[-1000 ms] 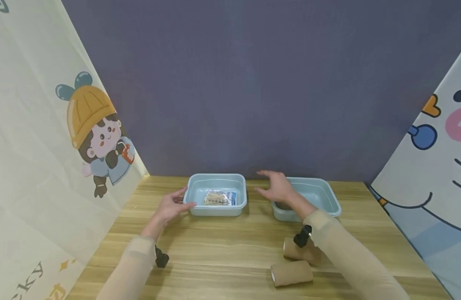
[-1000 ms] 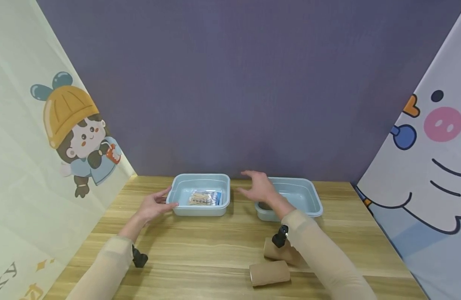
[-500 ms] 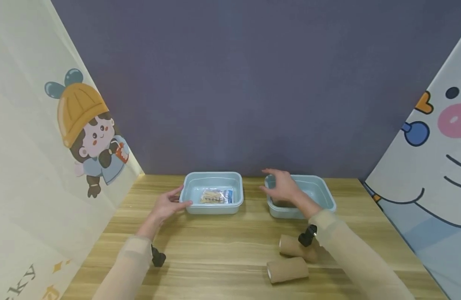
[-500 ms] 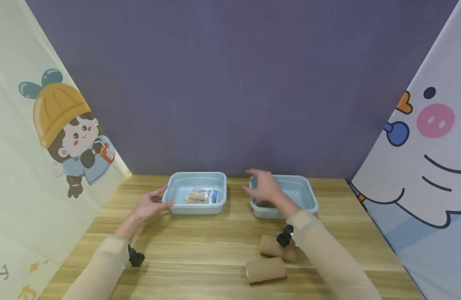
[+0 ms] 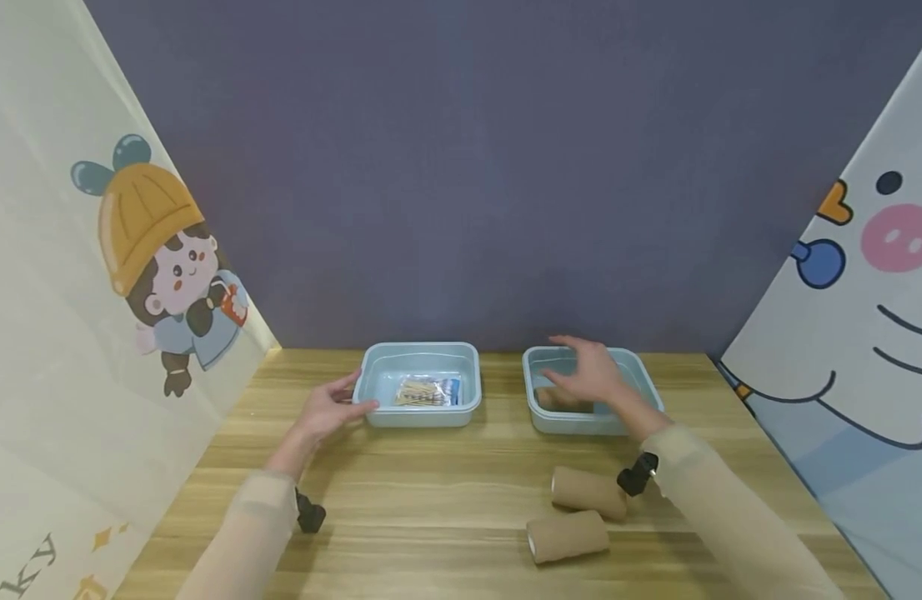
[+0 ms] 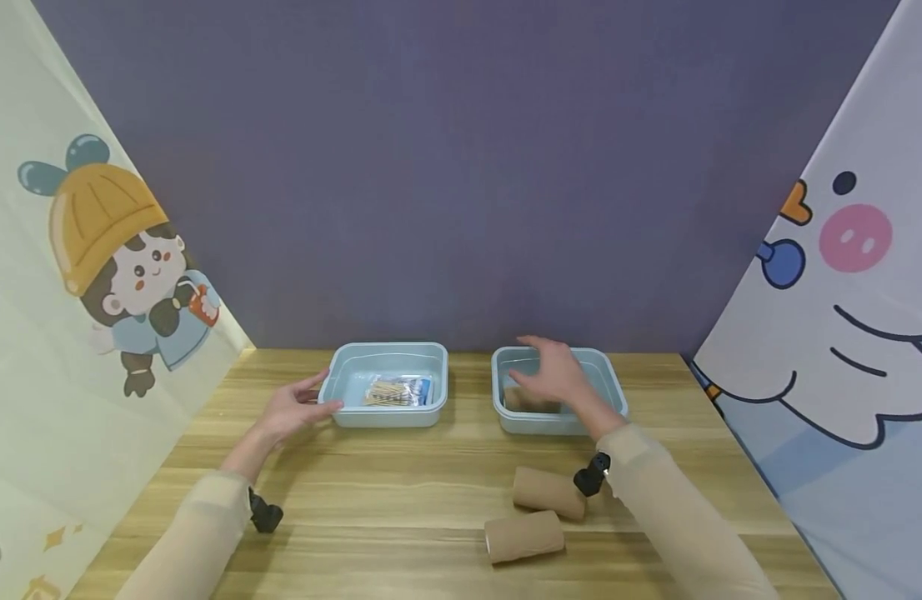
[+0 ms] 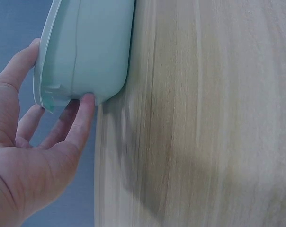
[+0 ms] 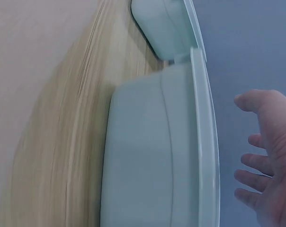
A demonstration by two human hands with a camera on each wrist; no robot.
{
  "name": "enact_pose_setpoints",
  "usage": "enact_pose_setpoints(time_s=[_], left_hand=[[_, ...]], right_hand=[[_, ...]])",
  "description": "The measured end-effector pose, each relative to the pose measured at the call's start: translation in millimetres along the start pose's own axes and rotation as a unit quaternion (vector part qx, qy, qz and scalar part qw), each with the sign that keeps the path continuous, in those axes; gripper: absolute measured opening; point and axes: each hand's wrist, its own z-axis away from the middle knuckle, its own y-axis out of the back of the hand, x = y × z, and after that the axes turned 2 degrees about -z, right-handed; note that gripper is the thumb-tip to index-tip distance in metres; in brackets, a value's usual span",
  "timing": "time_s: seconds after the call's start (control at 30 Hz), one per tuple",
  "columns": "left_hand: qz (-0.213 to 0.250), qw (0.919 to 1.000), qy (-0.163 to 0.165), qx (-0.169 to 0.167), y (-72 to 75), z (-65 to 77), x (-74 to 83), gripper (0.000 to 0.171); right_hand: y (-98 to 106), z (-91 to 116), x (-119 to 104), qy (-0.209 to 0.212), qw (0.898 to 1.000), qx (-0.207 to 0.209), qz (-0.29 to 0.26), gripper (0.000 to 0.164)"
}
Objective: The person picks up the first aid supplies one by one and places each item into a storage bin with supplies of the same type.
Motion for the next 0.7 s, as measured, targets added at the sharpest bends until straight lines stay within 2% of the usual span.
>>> enact_pose_setpoints(time_s=[0.4, 0.63, 0.7], left_hand=[[-0.004, 1.0, -0.003, -0.005, 2.6, 3.2, -0.8, 0.088], [-0.011, 0.9999, -0.005, -0.008, 2.3, 3.2, 0.0, 0.089], [0.0, 0.9999, -0.007, -0.012, 0.9, 2.2, -0.2, 0.089]], right_hand=[[22, 23, 18, -0.037, 0.999, -0.009, 0.018, 0.066], [29, 30, 27, -0.04, 0.999, 0.003, 0.023, 0.065], [32, 33, 29, -0.044, 0.999, 0.008, 0.025, 0.065]])
